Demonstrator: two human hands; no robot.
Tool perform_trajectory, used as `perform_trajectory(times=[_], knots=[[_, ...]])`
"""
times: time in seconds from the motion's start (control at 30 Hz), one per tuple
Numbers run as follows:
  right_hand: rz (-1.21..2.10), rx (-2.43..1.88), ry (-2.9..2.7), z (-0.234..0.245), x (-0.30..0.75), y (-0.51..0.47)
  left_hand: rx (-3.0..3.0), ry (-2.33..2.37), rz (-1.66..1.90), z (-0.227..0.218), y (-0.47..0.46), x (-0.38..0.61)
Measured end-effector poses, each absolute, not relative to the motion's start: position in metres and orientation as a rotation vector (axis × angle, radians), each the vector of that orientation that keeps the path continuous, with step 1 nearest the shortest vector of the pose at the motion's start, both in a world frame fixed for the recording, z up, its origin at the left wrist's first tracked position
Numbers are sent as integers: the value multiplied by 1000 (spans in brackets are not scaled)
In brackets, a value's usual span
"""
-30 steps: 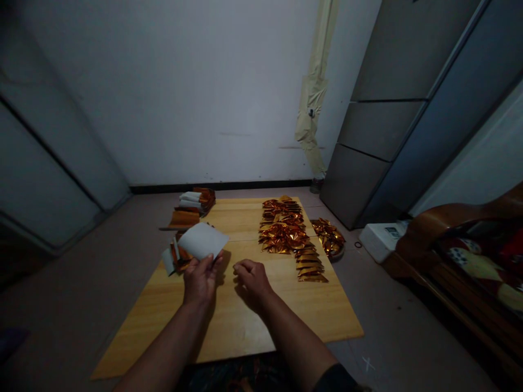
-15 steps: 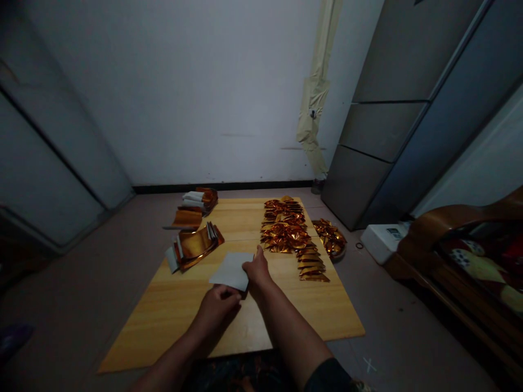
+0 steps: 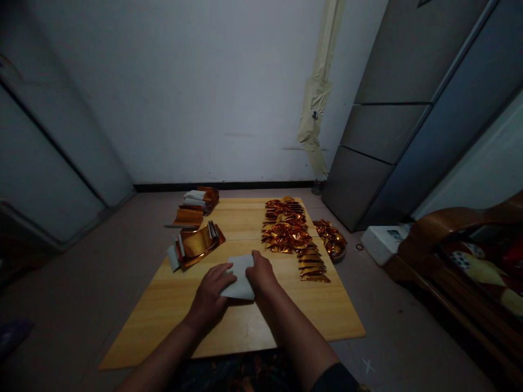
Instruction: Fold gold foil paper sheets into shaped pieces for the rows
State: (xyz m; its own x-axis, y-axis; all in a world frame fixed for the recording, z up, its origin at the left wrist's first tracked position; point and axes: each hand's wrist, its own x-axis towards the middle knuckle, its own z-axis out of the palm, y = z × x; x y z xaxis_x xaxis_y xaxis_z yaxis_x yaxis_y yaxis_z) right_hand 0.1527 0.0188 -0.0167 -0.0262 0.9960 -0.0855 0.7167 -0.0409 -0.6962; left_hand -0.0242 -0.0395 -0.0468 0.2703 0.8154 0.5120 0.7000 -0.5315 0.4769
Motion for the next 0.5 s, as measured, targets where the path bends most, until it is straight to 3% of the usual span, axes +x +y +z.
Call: perform_trajectory(times=[0.1, 0.3, 0.5], knots=[[610, -1869, -1955, -6, 164, 5, 2432, 1387, 935, -49, -38, -26], [621, -1090, -2295, -12, 193, -29, 2320, 1535, 775, -34, -37, -17], [656, -1326, -2084, -21, 188, -36, 2113, 1532, 786, -18, -32, -17]])
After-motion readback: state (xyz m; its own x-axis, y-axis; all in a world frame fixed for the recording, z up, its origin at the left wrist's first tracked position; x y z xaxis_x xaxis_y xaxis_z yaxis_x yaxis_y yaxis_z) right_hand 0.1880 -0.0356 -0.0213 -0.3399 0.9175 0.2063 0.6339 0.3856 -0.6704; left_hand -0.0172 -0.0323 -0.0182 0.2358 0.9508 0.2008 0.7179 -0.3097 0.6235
